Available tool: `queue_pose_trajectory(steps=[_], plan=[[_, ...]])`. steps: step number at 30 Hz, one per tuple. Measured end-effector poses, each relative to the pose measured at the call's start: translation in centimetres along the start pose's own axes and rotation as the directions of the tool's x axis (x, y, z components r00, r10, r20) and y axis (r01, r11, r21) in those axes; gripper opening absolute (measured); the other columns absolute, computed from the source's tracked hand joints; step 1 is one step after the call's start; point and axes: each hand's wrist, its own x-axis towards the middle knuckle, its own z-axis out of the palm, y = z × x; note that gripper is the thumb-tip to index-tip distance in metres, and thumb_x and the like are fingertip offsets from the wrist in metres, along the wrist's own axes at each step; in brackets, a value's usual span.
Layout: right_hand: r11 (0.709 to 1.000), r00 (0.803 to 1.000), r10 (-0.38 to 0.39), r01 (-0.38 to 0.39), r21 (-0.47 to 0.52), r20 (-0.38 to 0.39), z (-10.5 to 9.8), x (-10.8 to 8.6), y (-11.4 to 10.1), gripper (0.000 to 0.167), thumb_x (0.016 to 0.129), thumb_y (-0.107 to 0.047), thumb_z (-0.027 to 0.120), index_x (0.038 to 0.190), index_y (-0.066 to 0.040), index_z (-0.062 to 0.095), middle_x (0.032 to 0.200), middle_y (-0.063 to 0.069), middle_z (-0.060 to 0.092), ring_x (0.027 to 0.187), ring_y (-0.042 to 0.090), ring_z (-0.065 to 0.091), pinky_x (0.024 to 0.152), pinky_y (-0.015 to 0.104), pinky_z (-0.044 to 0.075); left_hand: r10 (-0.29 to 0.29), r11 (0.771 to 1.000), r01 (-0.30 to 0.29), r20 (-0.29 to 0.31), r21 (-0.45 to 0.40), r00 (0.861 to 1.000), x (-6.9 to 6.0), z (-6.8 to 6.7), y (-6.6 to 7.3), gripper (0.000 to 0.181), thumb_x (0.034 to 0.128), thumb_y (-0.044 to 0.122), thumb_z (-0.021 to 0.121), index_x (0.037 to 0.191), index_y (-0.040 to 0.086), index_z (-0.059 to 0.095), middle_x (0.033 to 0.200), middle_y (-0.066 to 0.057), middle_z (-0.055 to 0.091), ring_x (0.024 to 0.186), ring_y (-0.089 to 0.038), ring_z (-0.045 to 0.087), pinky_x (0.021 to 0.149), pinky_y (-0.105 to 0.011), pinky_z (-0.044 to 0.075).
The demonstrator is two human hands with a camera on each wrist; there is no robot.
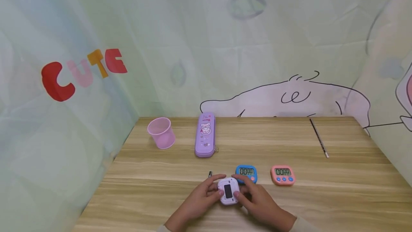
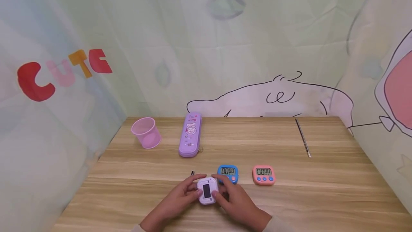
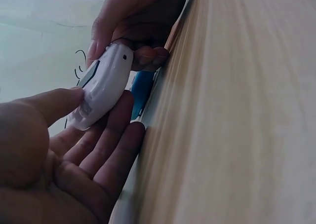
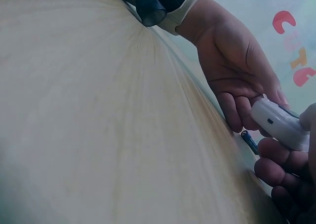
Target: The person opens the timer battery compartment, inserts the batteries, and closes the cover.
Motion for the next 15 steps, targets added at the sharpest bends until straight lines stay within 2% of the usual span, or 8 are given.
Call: queue_pose_trajectory(steps=[3,9,15], plan=[[1.000,1.000,0.007,-0.007,0.007,0.015,-0.07,0.01,0.04,0.043,0.101,-0.029,0.054,0.140,-0.015,0.042,0.070,-0.014,0.063,0.055,-0.001,0.053,0.055,0.017,0.046,0.003,1.000,-0.003,-0.002,0.005,1.000,-0.02,0.10,-0.06,0.044,0.0981,0.022,0.059,0.140,0.016,0.048,0.122,-0.013,0.065,0.109,-0.017,0.064,0.090,-0.022,0.051],[0.998,0.998,-0.055,0.055,-0.003,-0.008,0.04,0.05,0.13,0.032,0.100,-0.025,0.057,0.129,-0.023,0.046,0.066,-0.018,0.058,0.053,-0.003,0.050,0.050,0.016,0.044,0.001,1.000,-0.001,0.019,0.010,1.000,-0.06,0.25,-0.48,0.039,0.0975,0.019,0.060,0.135,0.015,0.053,0.110,-0.006,0.070,0.100,-0.013,0.066,0.088,-0.022,0.050],[1.000,1.000,-0.006,0.007,-0.024,0.008,0.00,0.05,-0.13,0.031,0.100,-0.031,0.057,0.128,-0.022,0.048,0.066,-0.020,0.058,0.054,-0.003,0.051,0.051,0.016,0.044,-0.001,1.000,0.002,0.045,-0.021,0.999,0.05,0.48,-0.79,0.038,0.0973,0.018,0.061,0.135,0.015,0.053,0.106,-0.005,0.071,0.096,-0.013,0.066,0.084,-0.023,0.053]])
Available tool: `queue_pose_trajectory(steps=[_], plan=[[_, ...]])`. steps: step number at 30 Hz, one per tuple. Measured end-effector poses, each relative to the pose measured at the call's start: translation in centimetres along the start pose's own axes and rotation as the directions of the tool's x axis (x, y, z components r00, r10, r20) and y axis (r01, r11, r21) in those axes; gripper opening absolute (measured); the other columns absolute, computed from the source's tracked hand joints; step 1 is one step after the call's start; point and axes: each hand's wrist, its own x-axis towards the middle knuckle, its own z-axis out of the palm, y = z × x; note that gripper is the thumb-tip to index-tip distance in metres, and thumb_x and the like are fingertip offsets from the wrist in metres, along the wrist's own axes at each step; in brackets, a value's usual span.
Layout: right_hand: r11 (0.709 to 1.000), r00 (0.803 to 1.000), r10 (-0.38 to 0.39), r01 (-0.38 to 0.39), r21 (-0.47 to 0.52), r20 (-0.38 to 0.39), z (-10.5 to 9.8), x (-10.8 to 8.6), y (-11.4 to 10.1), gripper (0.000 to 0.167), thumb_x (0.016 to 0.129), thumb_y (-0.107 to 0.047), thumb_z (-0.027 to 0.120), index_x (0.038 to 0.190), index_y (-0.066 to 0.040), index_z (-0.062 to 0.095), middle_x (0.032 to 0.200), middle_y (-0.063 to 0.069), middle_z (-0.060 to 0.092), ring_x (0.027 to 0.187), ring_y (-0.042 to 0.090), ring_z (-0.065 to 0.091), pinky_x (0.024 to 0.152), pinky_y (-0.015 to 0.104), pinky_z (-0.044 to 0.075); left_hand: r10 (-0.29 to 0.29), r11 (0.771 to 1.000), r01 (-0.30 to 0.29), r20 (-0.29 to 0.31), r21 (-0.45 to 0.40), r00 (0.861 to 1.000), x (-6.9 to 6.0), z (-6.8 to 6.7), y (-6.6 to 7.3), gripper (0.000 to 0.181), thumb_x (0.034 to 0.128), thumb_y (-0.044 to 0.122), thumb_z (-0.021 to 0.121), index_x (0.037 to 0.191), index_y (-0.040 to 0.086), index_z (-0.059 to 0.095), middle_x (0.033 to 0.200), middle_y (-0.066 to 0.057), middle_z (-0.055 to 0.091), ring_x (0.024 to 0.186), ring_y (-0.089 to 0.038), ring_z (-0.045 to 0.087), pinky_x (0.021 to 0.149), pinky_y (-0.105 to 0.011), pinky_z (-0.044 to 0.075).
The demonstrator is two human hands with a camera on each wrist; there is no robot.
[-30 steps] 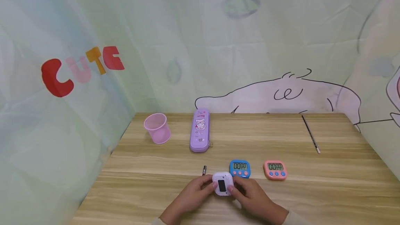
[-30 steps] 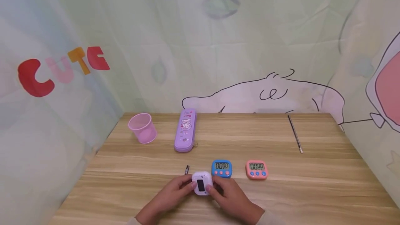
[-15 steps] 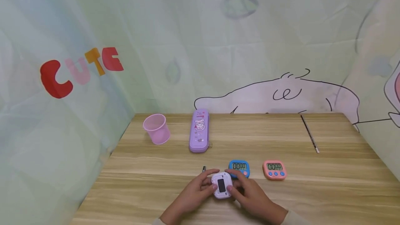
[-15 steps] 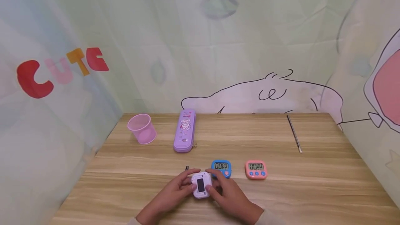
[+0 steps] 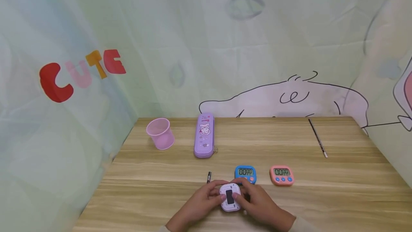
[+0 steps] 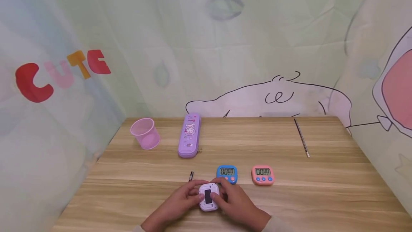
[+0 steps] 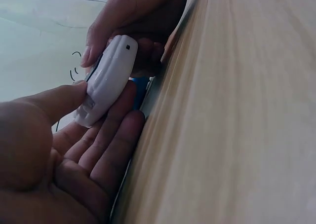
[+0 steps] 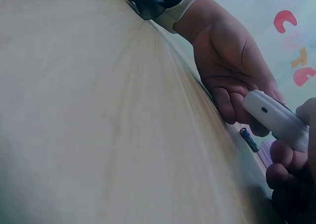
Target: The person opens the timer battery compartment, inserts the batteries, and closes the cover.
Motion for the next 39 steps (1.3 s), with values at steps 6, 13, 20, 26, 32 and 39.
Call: queue_pose_trajectory(steps=[6,13,20,26,32,39], plan=[[1.000,1.000,0.026,-0.025,-0.019,0.013,-0.08,0.10,-0.12,0.032,0.099,-0.035,0.056,0.128,-0.022,0.049,0.069,-0.020,0.060,0.061,-0.001,0.054,0.058,0.018,0.047,-0.017,0.999,0.017,-0.006,-0.039,1.000,0.09,0.01,-0.02,0.038,0.0965,0.016,0.062,0.133,0.011,0.053,0.107,-0.009,0.071,0.096,-0.016,0.067,0.082,-0.023,0.055],[1.000,0.999,0.031,-0.031,-0.002,0.012,0.17,-0.02,0.09,0.030,0.100,-0.035,0.056,0.127,-0.025,0.049,0.074,-0.019,0.062,0.070,0.000,0.057,0.065,0.020,0.049,-0.016,0.993,0.018,0.017,-0.118,1.000,0.08,0.01,-0.19,0.038,0.0957,0.012,0.062,0.131,0.004,0.051,0.105,-0.013,0.071,0.094,-0.018,0.067,0.081,-0.026,0.057],[0.996,0.997,0.061,-0.063,0.056,0.038,0.21,-0.13,0.00,0.031,0.101,-0.035,0.052,0.130,-0.024,0.048,0.095,-0.014,0.067,0.087,0.004,0.062,0.078,0.025,0.053,-0.015,0.985,0.021,0.038,-0.170,0.999,0.08,-0.01,-0.33,0.037,0.0959,0.010,0.061,0.130,0.002,0.050,0.105,-0.015,0.070,0.094,-0.019,0.067,0.082,-0.028,0.058],[0.998,0.998,0.049,-0.051,0.048,0.042,0.19,-0.13,-0.19,0.030,0.102,-0.034,0.051,0.131,-0.025,0.047,0.093,-0.013,0.065,0.084,0.004,0.060,0.075,0.024,0.053,-0.011,0.982,0.019,0.043,-0.190,0.999,0.18,-0.04,-0.29,0.034,0.0948,0.009,0.062,0.126,0.001,0.051,0.103,-0.017,0.070,0.092,-0.019,0.067,0.081,-0.027,0.058],[0.997,0.998,0.033,-0.036,0.064,0.052,0.23,-0.15,-0.08,0.030,0.102,-0.032,0.050,0.131,-0.025,0.045,0.093,-0.012,0.065,0.084,0.004,0.061,0.075,0.024,0.053,-0.007,0.984,0.015,0.043,-0.179,0.999,0.19,-0.10,-0.29,0.035,0.0941,0.009,0.063,0.125,0.000,0.051,0.102,-0.016,0.070,0.090,-0.017,0.067,0.079,-0.025,0.058],[0.997,0.998,0.041,-0.044,0.056,0.052,0.18,-0.25,-0.15,0.029,0.104,-0.030,0.048,0.132,-0.025,0.046,0.096,-0.011,0.065,0.084,0.004,0.061,0.075,0.024,0.053,0.000,0.987,0.006,0.040,-0.162,0.999,0.15,-0.13,-0.32,0.035,0.0946,0.011,0.063,0.126,0.000,0.051,0.103,-0.016,0.070,0.090,-0.015,0.067,0.079,-0.023,0.057]])
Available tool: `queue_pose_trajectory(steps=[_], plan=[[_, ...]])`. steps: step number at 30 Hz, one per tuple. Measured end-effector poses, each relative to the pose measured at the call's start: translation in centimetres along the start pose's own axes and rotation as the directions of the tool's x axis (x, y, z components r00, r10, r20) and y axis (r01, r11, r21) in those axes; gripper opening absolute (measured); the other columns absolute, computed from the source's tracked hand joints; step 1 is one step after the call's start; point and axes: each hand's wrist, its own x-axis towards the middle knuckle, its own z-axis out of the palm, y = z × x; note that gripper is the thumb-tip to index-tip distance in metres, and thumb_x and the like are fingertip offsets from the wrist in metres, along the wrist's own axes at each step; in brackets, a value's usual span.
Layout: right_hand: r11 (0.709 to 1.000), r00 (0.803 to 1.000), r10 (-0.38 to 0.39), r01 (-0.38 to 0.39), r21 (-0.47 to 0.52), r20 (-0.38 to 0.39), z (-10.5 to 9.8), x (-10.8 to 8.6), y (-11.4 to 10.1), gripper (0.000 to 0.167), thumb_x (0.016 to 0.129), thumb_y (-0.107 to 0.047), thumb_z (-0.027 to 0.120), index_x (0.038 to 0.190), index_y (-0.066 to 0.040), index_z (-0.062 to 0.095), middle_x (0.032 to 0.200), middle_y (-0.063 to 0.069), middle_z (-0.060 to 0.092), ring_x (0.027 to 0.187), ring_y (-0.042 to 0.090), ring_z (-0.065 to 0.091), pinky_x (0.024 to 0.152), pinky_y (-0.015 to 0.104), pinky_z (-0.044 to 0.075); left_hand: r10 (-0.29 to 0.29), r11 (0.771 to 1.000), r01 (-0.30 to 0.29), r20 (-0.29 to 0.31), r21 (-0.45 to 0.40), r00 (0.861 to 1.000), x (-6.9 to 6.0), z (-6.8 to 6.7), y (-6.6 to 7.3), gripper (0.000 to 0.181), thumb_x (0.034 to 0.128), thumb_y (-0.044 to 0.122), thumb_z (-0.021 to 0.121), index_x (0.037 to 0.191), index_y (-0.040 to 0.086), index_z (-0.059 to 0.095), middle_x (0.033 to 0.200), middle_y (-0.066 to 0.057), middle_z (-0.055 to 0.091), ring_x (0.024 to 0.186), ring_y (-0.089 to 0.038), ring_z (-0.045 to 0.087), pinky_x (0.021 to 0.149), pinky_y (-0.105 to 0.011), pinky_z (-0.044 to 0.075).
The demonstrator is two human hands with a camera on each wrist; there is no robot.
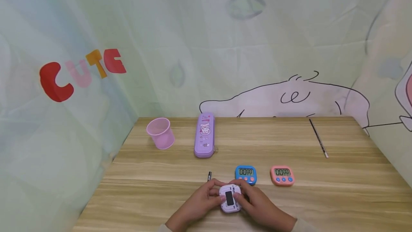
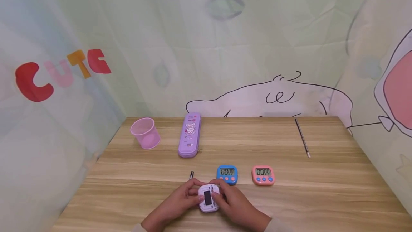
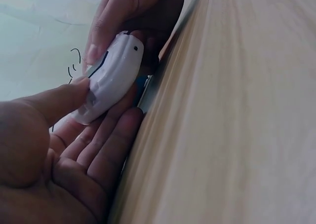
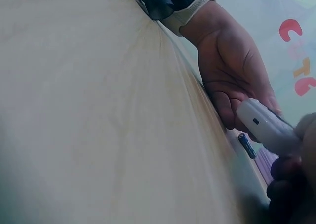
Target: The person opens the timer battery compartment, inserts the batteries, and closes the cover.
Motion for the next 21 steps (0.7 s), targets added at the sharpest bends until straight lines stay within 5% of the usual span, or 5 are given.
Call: queue_pose_trajectory(steps=[8,15,21], plan=[[0.998,1.000,-0.016,0.015,-0.053,-0.022,-0.11,0.07,-0.25,0.026,0.104,-0.029,0.048,0.129,-0.024,0.049,0.083,-0.015,0.062,0.076,0.002,0.057,0.068,0.023,0.051,0.007,1.000,-0.007,-0.004,-0.013,1.000,0.01,-0.12,-0.32,0.037,0.0941,0.010,0.064,0.126,-0.002,0.051,0.104,-0.017,0.070,0.089,-0.014,0.067,0.079,-0.024,0.057],[1.000,0.999,0.024,-0.025,-0.006,-0.024,-0.15,0.15,-0.13,0.030,0.104,-0.032,0.047,0.131,-0.021,0.048,0.090,-0.014,0.067,0.080,0.004,0.061,0.073,0.025,0.053,0.003,1.000,-0.002,-0.022,0.007,1.000,-0.01,-0.08,-0.32,0.037,0.0950,0.012,0.063,0.128,0.001,0.052,0.107,-0.016,0.070,0.093,-0.016,0.067,0.081,-0.024,0.056],[0.999,0.995,0.045,-0.043,0.021,-0.086,-0.03,0.15,0.28,0.029,0.102,-0.030,0.052,0.128,-0.019,0.048,0.069,-0.014,0.057,0.058,0.000,0.048,0.053,0.018,0.045,0.000,1.000,0.001,-0.050,0.022,0.999,0.04,-0.16,-0.29,0.038,0.0953,0.014,0.063,0.130,0.003,0.052,0.111,-0.017,0.069,0.098,-0.018,0.067,0.084,-0.025,0.055]])
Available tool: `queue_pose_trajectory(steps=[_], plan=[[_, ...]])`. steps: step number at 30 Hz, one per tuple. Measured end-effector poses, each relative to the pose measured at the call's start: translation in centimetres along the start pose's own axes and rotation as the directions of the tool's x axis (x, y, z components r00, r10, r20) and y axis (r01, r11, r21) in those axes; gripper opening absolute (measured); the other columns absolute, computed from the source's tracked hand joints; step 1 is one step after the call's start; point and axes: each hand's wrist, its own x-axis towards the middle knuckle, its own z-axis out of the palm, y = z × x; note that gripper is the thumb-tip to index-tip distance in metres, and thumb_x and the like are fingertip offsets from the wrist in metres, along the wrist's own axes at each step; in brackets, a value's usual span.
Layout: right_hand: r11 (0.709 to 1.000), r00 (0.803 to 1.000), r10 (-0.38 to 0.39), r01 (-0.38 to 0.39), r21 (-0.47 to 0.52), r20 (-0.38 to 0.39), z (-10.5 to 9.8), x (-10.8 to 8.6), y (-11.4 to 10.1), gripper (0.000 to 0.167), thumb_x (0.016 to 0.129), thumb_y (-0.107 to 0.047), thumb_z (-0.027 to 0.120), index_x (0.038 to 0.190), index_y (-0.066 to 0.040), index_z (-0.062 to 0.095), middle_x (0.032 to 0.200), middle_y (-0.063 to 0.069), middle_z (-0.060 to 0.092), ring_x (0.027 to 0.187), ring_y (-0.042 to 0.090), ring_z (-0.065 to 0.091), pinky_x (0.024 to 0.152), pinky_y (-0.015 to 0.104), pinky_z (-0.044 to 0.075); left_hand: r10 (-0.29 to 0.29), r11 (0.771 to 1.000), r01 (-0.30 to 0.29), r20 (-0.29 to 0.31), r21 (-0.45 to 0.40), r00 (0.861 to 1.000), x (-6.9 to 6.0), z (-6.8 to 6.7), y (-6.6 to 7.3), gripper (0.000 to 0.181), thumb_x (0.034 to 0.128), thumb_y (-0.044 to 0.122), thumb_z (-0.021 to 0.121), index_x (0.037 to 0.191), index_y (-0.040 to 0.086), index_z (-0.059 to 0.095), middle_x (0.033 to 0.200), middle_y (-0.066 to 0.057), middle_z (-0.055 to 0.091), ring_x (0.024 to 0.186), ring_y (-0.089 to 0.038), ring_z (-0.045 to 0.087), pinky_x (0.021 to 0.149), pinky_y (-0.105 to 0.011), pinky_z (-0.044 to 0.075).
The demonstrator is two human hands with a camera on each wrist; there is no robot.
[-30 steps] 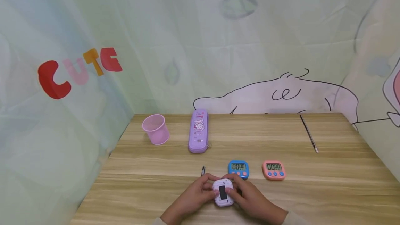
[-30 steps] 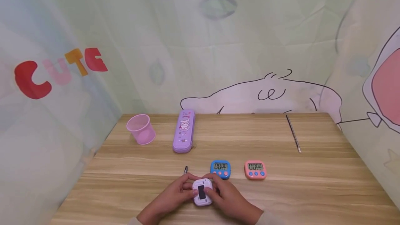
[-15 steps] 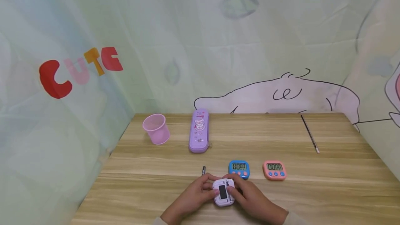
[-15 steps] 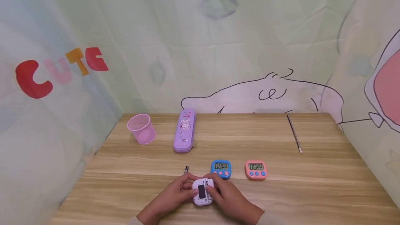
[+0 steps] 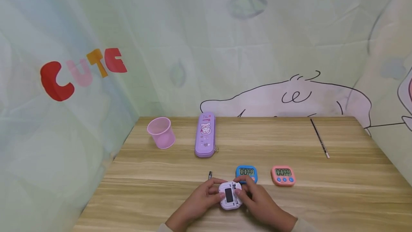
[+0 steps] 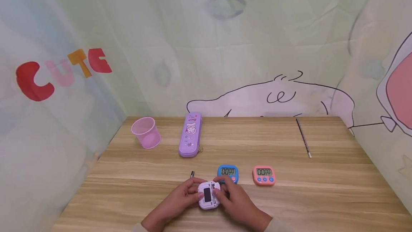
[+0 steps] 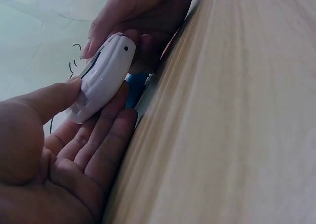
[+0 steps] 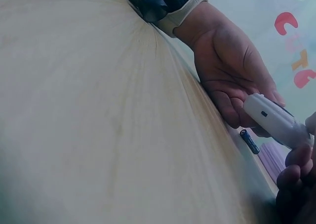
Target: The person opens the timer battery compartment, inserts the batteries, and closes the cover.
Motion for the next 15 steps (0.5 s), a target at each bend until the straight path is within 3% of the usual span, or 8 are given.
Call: queue_pose_trajectory(steps=[4,10,15], plan=[[1.000,0.998,-0.029,0.029,0.010,-0.049,0.12,-0.02,0.18,0.025,0.100,-0.026,0.056,0.123,-0.018,0.050,0.066,-0.014,0.051,0.055,-0.001,0.044,0.050,0.017,0.042,-0.004,1.000,0.004,-0.003,-0.008,1.000,0.07,0.00,0.01,0.038,0.0952,0.014,0.063,0.130,0.004,0.053,0.111,-0.016,0.069,0.098,-0.019,0.067,0.083,-0.025,0.056],[0.999,0.998,0.015,-0.013,0.036,-0.053,0.08,-0.01,0.07,0.025,0.100,-0.027,0.057,0.123,-0.020,0.050,0.067,-0.013,0.053,0.056,0.000,0.047,0.052,0.018,0.044,-0.005,1.000,0.005,-0.001,-0.024,1.000,0.02,-0.02,0.11,0.038,0.0958,0.012,0.062,0.131,0.002,0.051,0.111,-0.018,0.068,0.097,-0.020,0.067,0.083,-0.026,0.056],[0.999,0.996,-0.001,0.005,0.053,-0.085,0.20,-0.12,0.13,0.025,0.099,-0.019,0.059,0.122,-0.016,0.051,0.068,-0.013,0.053,0.057,0.001,0.047,0.051,0.020,0.045,-0.007,0.999,0.007,0.008,-0.036,1.000,0.02,-0.06,0.13,0.040,0.0963,0.013,0.061,0.133,0.001,0.050,0.112,-0.018,0.068,0.097,-0.018,0.067,0.083,-0.027,0.057]])
